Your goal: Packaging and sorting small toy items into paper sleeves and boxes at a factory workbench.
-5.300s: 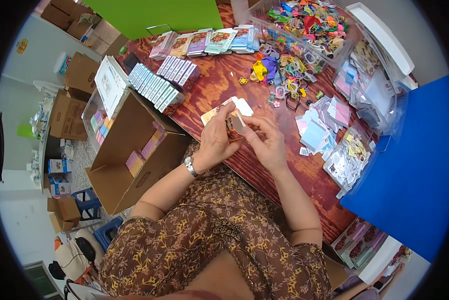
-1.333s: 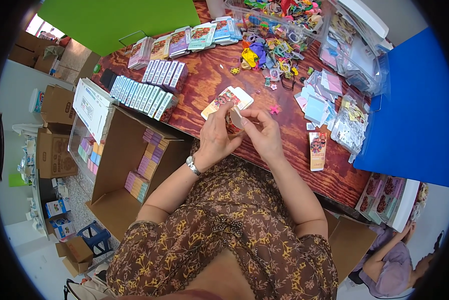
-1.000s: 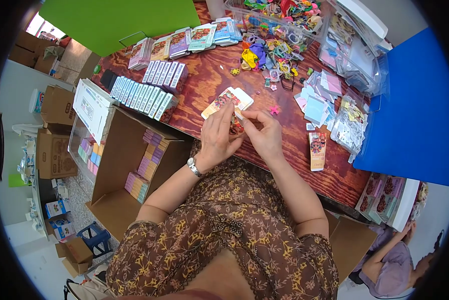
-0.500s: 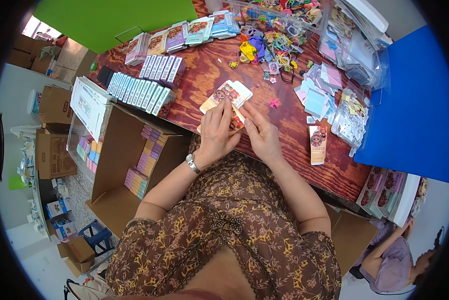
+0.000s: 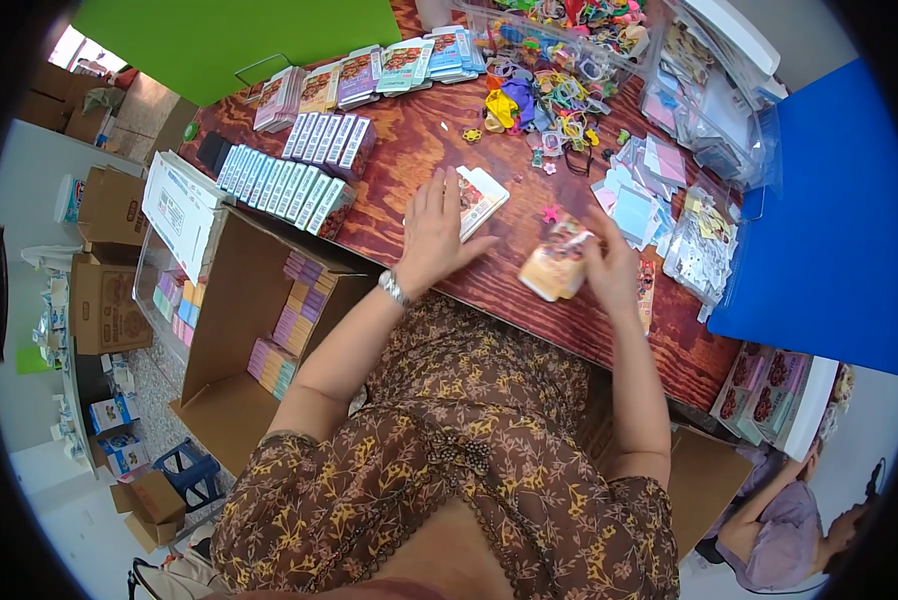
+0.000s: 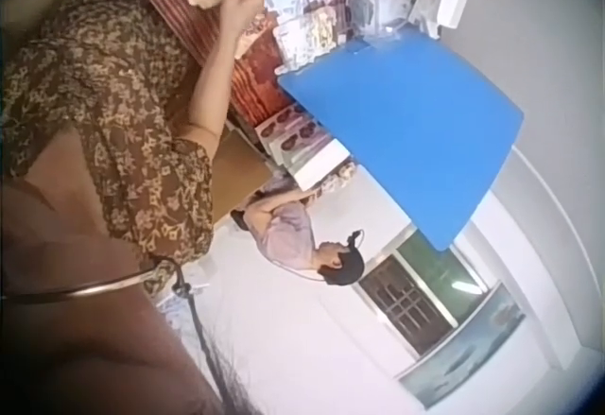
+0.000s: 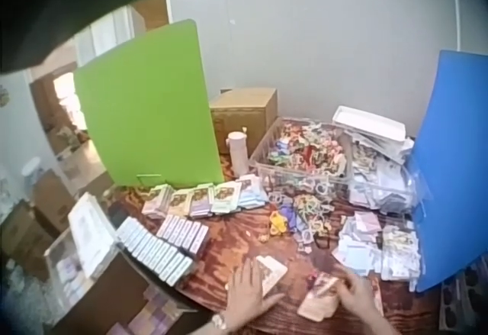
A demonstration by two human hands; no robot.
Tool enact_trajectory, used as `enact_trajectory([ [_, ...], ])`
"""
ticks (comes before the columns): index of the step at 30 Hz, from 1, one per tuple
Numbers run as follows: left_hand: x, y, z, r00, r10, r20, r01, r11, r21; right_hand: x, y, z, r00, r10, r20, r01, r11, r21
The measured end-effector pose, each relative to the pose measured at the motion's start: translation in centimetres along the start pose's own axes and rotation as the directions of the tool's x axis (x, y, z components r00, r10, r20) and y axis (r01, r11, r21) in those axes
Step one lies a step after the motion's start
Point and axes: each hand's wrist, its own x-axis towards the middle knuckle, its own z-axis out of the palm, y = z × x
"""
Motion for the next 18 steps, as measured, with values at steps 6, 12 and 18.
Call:
enact_trajectory([
  [6,0.5,-2.4,2.8,0.980,-0.121,0.155,0.134,0.988,-0.077,0.8,0.4,-1.6,0.965,-0.261,-0.035,0.193,0.791,-0.580],
  [12,0.6,-2.0,1.9,0.968,-0.194,0.160,0.205,0.978,-0.050,0.0,-2.7,2.4,0.888,-0.458,0.034,0.409,0.756,-0.510],
  [18,0.3,-1.9,1.3,0.972,-0.207,0.112,0.222,0.965,-0.137,-0.1,-5.0,5.5,0.826,-0.559,0.068,0.534,0.739,-0.410],
])
